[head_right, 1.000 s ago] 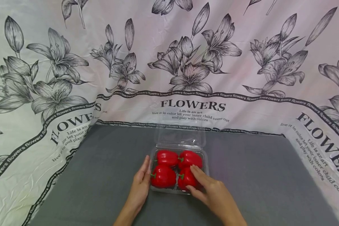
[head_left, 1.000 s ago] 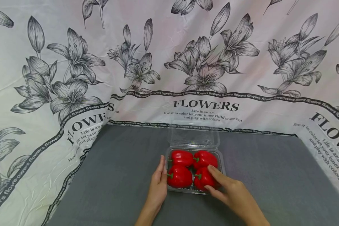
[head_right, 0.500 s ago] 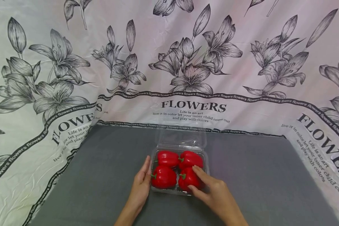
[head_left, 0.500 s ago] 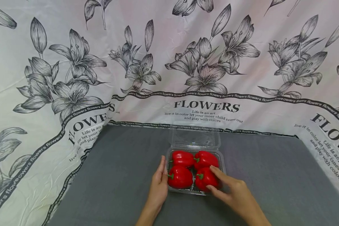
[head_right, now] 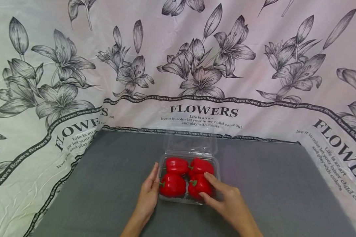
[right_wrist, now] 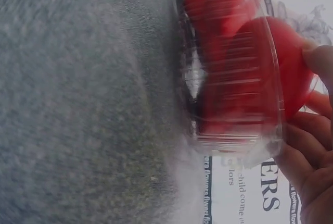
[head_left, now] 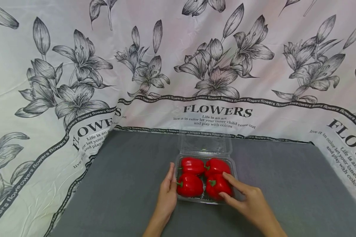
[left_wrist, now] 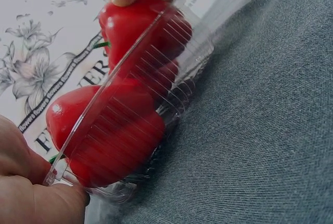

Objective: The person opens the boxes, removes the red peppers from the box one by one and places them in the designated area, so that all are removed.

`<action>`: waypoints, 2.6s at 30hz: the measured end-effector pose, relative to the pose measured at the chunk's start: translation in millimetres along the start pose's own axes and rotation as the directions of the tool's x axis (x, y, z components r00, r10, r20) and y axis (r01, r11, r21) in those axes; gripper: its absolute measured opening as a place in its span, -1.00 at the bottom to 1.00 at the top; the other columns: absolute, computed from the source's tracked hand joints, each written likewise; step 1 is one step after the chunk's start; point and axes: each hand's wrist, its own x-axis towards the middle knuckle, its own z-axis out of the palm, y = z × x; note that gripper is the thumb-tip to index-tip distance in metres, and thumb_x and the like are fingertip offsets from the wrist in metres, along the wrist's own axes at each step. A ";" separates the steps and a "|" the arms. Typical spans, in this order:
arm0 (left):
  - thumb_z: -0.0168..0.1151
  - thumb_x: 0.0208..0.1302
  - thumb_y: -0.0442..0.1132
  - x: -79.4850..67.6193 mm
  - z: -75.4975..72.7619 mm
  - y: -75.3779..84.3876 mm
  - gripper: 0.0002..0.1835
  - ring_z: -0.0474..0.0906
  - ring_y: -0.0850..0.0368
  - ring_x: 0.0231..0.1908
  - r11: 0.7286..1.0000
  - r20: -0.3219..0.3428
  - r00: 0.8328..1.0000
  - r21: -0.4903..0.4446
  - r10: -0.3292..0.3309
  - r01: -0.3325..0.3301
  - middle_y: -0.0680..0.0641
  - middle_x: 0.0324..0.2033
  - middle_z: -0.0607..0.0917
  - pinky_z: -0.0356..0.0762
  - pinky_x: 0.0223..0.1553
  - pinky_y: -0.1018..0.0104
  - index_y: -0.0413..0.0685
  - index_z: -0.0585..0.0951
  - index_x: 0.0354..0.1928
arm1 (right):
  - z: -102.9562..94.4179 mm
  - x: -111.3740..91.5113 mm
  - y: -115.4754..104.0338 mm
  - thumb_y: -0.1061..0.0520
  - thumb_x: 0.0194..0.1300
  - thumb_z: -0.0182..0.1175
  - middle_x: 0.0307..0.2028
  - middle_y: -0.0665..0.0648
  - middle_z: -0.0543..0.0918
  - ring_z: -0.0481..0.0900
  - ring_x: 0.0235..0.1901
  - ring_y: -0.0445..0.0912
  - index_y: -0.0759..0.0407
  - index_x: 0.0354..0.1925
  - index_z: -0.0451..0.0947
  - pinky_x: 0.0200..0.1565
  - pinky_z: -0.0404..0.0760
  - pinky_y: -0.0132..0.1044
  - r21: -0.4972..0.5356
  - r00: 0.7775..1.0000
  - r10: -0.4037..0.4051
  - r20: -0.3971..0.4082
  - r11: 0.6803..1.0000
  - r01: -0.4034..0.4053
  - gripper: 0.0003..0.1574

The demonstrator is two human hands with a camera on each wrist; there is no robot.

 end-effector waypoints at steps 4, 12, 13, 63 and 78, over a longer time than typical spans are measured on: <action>-0.21 0.68 -0.46 -0.3 0.2 -0.7 -0.38 -0.16 -0.01 0.67 1.000 -0.006 1.000 0.003 0.007 -0.007 -0.06 0.69 0.01 -0.11 0.56 0.32 -0.23 0.01 0.68 | -2.7 1.6 -1.3 0.26 -0.01 0.70 0.17 0.12 0.75 0.81 0.00 0.08 0.10 0.33 0.66 0.07 0.50 -0.69 0.020 1.000 0.029 0.007 0.999 -0.029 -0.10; -0.22 0.68 -0.47 0.8 -0.6 -1.1 -0.37 -0.19 0.01 0.67 1.000 0.006 1.000 -0.006 -0.001 0.001 -0.11 0.69 -0.02 -0.14 0.58 0.17 -0.24 -0.01 0.68 | -5.2 0.2 -3.1 0.23 0.01 0.69 0.18 0.12 0.75 0.80 0.03 0.06 0.06 0.34 0.65 0.05 0.51 -0.69 0.011 0.999 0.048 0.016 0.999 -0.048 -0.10; -0.22 0.68 -0.46 0.6 -0.6 -0.9 -0.37 -0.19 0.01 0.67 1.000 0.008 1.000 -0.007 -0.002 0.002 -0.10 0.69 -0.02 -0.14 0.58 0.16 -0.23 -0.01 0.68 | -5.9 0.1 -3.4 0.23 0.02 0.69 0.19 0.10 0.74 0.79 0.05 0.04 0.05 0.35 0.65 0.06 0.52 -0.68 0.019 0.999 0.048 0.014 0.999 -0.049 -0.10; -0.19 0.68 -0.45 1.6 -0.5 -2.3 -0.36 -0.13 -0.04 0.66 0.999 -0.002 1.000 -0.032 -0.027 0.027 -0.15 0.68 0.02 -0.10 0.58 0.14 -0.20 0.01 0.69 | -38.1 8.8 6.2 0.31 -0.05 0.69 0.30 0.10 0.67 0.48 0.26 -0.53 0.06 0.36 0.63 0.16 0.45 -0.64 -0.060 0.993 0.019 -0.117 0.998 -0.026 -0.03; -0.21 0.67 -0.46 1.7 -1.1 -3.8 -0.37 -0.09 -0.05 0.66 0.998 0.008 1.000 -0.050 -0.026 0.027 -0.13 0.68 0.06 -0.10 0.58 0.12 -0.19 0.03 0.69 | -48.7 13.9 16.2 0.36 -0.13 0.70 0.31 0.11 0.66 0.44 0.27 -0.55 0.06 0.38 0.62 0.17 0.40 -0.67 -0.113 0.990 -0.014 -0.143 0.994 -0.002 0.05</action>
